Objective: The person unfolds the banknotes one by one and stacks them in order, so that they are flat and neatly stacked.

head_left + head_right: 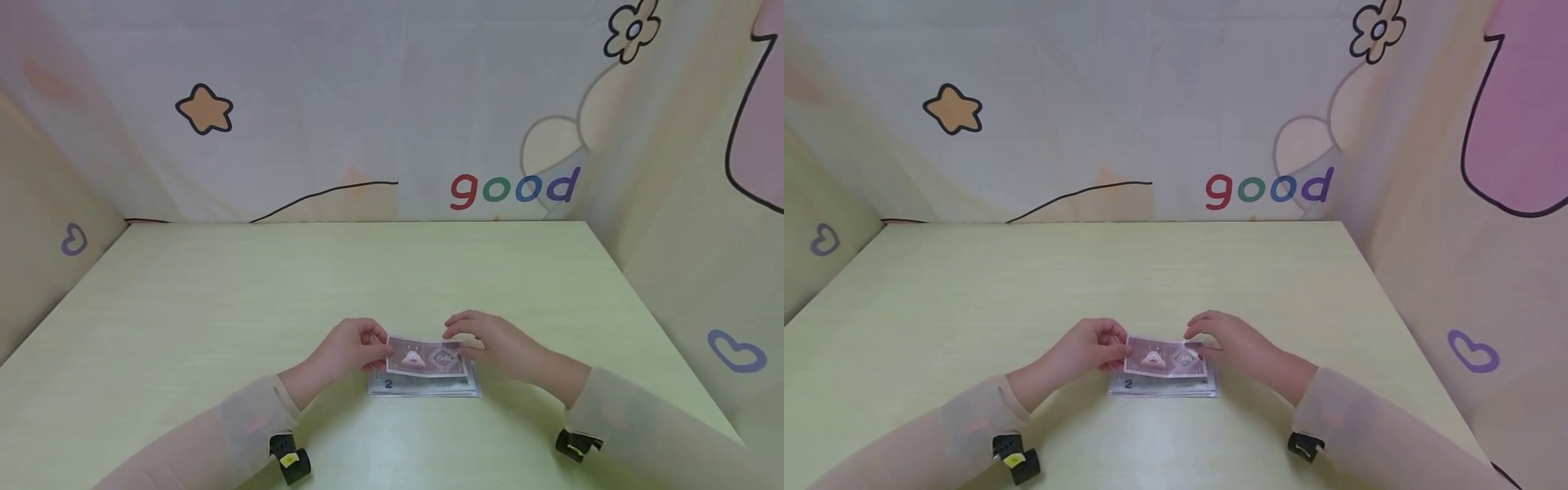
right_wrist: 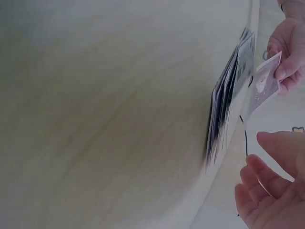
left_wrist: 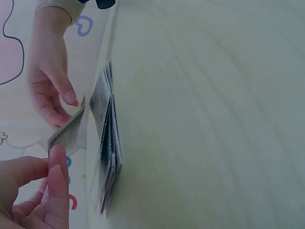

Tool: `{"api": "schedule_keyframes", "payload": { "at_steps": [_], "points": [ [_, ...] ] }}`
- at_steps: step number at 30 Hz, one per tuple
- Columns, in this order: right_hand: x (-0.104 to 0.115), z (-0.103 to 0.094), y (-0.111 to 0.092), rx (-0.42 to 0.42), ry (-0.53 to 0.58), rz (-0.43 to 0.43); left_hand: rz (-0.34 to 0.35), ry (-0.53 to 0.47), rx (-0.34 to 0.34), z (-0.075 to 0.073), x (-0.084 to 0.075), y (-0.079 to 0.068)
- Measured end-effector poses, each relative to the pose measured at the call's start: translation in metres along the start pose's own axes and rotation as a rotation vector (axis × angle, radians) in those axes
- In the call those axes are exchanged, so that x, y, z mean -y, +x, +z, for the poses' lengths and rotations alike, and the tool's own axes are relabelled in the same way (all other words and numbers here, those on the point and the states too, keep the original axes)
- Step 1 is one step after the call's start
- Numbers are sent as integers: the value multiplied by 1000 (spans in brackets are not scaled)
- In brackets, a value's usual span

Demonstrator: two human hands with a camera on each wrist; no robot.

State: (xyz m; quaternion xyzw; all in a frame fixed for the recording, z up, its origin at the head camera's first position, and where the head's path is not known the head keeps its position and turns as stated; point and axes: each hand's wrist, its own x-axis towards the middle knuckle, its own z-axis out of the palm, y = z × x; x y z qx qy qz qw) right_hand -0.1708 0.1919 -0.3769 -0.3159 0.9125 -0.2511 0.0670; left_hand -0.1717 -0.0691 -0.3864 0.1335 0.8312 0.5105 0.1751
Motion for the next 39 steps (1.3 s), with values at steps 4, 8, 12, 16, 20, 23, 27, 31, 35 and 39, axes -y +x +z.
{"api": "schedule_keyframes", "payload": {
  "at_steps": [4, 8, 12, 16, 20, 23, 27, 31, 35, 39],
  "points": [
    [7, 2, -5, -10, -217, -137, -3, -7, 20, 2, 4, 1],
    [11, 4, -9, 52, -262, -205, -24, -14, 38, 4, 6, 1],
    [11, 6, -11, 143, -260, -221, -42, -7, 65, 5, 8, 1],
    [12, 6, -13, 194, -315, -250, -48, 39, 91, 6, 7, 1],
    [15, 6, -14, 195, -425, -315, -30, 152, 88, 8, 6, 0],
    [16, 6, -14, 186, -484, -350, 8, 270, 90, 10, 5, 0],
    [17, 7, -15, 190, -498, -339, 102, 477, 100, 14, 1, 0],
    [16, 7, -15, 206, -497, -315, 181, 677, 101, 17, -7, -1],
    [17, 6, -17, 204, -493, -304, 213, 874, 107, 21, -14, -2],
    [18, 6, -20, 203, -469, -289, 245, 1151, 141, 22, -15, -7]
  ]
}}
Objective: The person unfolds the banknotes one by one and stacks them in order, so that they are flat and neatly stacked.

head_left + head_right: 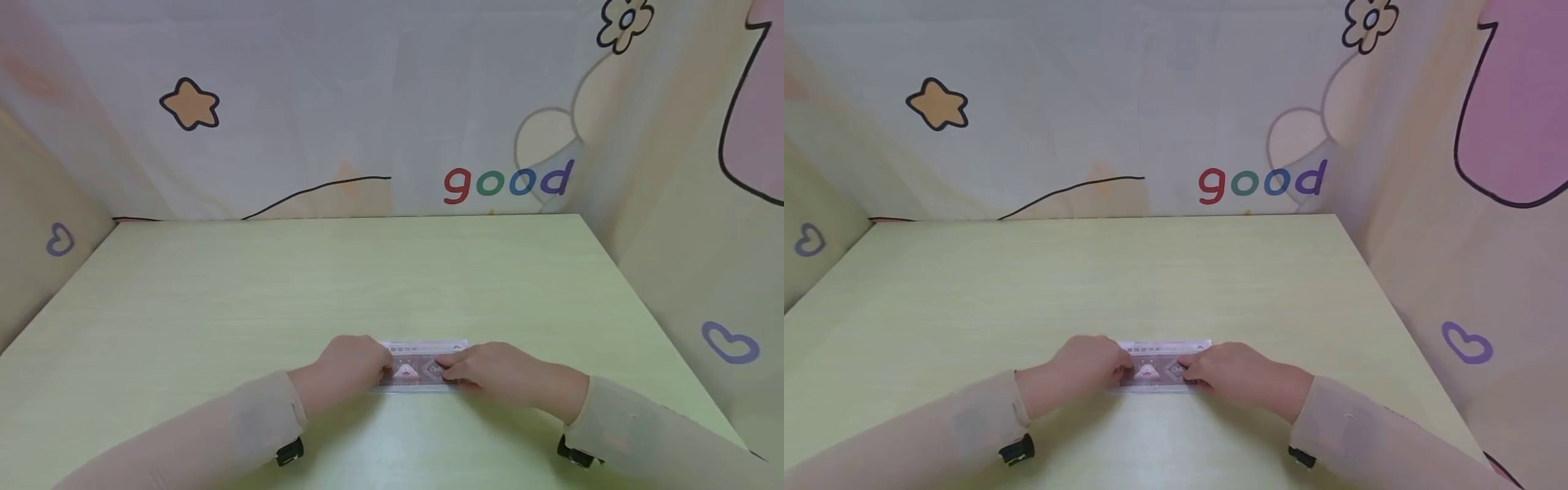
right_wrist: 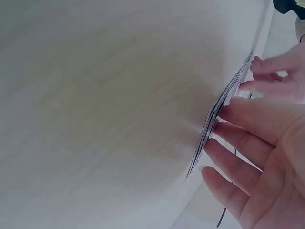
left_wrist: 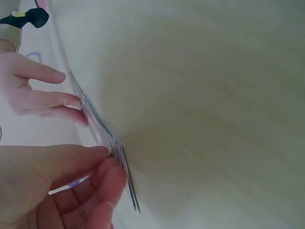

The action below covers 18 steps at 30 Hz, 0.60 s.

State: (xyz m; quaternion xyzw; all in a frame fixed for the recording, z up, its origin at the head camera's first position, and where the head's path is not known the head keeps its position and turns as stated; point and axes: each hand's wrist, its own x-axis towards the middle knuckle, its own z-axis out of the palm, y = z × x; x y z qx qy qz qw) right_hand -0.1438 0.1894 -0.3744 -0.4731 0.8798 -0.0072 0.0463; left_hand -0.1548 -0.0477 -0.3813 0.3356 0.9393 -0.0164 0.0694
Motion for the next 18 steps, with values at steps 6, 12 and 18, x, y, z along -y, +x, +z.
{"api": "schedule_keyframes", "payload": {
  "at_steps": [6, 12, 18],
  "points": [
    [1, 0, -4, 5, 52, 37, 106, 184, -57, 4, 7, -15],
    [0, 3, -7, 19, 106, 59, 233, 194, -55, 5, 22, -23],
    [1, 2, -8, 42, 132, 61, 297, 214, 77, 4, 27, -32]
  ]
}}
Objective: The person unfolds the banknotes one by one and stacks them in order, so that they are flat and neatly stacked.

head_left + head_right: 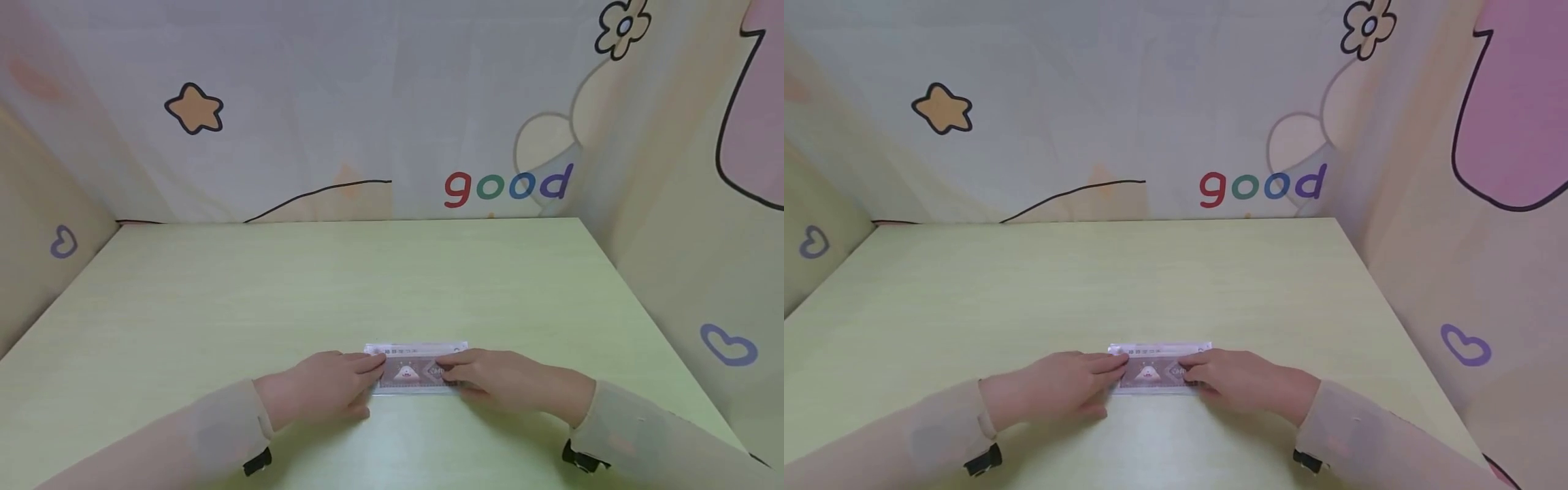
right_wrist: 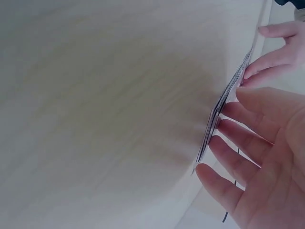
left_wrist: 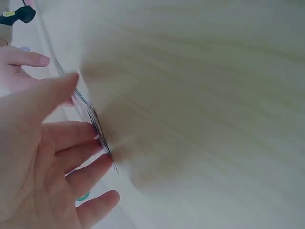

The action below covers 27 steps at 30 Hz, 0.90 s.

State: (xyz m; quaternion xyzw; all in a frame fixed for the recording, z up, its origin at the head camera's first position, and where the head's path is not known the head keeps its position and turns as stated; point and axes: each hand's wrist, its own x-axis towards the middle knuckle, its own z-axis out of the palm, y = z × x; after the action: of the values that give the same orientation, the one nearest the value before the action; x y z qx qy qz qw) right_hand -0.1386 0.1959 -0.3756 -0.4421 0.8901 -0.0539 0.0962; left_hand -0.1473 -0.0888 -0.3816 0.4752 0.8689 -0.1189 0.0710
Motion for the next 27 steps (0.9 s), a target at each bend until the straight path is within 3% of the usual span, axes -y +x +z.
{"api": "schedule_keyframes", "payload": {
  "at_steps": [2, 8, 18, 23, 27],
  "points": [
    [0, 0, -2, 17, 9, 10, -13, -27, 52, 1, 1, -3],
    [-2, 0, -5, 81, 70, 48, 29, -103, 58, 5, 7, -6],
    [-6, -1, 2, 22, 104, 37, 101, -98, -155, -4, 2, 8],
    [-6, -3, 3, -9, 126, 25, 138, -66, -216, -5, 2, 15],
    [-5, -9, 2, -37, 158, 62, 144, -82, -268, -5, 2, 18]
  ]
}}
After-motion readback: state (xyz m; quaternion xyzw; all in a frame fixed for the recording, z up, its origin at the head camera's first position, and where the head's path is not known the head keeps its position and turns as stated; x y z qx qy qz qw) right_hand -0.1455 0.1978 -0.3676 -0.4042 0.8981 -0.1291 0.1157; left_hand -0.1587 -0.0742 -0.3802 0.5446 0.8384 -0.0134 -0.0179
